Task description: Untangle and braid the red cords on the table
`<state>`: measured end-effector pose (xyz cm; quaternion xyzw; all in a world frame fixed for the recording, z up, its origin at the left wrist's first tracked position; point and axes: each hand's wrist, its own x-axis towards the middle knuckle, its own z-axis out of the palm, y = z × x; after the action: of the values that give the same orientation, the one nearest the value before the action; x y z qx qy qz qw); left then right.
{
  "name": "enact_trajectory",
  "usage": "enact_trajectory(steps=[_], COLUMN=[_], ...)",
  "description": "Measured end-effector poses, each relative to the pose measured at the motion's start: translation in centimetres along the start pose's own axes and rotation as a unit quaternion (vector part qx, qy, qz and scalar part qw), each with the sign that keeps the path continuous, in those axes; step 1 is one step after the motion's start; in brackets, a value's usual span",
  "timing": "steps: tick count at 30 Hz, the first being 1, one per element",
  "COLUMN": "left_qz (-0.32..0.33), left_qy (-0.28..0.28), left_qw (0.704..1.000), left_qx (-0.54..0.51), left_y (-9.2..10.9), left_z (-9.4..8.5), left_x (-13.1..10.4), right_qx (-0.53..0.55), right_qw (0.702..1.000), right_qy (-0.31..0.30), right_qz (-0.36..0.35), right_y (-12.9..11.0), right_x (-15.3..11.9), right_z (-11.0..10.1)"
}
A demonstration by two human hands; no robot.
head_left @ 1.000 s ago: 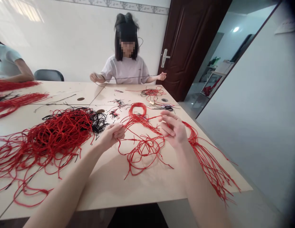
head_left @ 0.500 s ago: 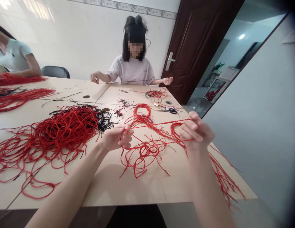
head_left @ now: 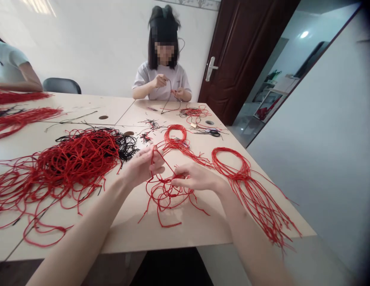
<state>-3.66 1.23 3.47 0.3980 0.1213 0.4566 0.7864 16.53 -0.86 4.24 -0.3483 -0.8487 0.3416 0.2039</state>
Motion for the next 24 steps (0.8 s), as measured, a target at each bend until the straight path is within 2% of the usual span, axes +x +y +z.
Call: enact_trajectory(steps=[3, 5, 7, 11, 16, 18, 21, 24], left_qz=[0.036, 0.034, 0.019, 0.009, 0.022, 0.004, -0.025, -0.04], left_qy=[0.113, 0.191, 0.225, 0.211, 0.184, 0.17, 0.157, 0.149], left_qw=[0.993, 0.981, 0.973, 0.977, 0.982, 0.984, 0.983, 0.981], left_qx=[0.004, 0.027, 0.037, 0.02, 0.028, 0.052, 0.091, 0.12], left_y=[0.3, 0.1, -0.4, -0.6, 0.1, -0.1, -1.0, -1.6], left_z=[-0.2, -0.3, -0.5, -0.7, -0.8, -0.7, -0.7, -0.7], left_x=[0.6, 1.1, 1.5, 1.6, 1.3, 1.3, 1.4, 1.4], right_qx=[0.127, 0.197, 0.229, 0.275, 0.231, 0.194, 0.175, 0.174], right_qw=[0.991, 0.976, 0.965, 0.94, 0.865, 0.837, 0.814, 0.81], right_qy=[0.045, 0.09, 0.127, 0.205, 0.444, 0.511, 0.553, 0.559], right_qz=[-0.013, -0.012, -0.009, 0.002, -0.034, -0.033, -0.025, -0.03], right_y=[0.2, 0.3, 0.4, 0.8, 0.6, 0.4, 0.3, 0.6], right_x=[-0.9, -1.6, -2.2, -2.7, -2.0, -1.6, -1.4, -1.6], right_z=[-1.3, -2.1, -2.6, -2.9, -2.8, -2.6, -2.4, -2.6])
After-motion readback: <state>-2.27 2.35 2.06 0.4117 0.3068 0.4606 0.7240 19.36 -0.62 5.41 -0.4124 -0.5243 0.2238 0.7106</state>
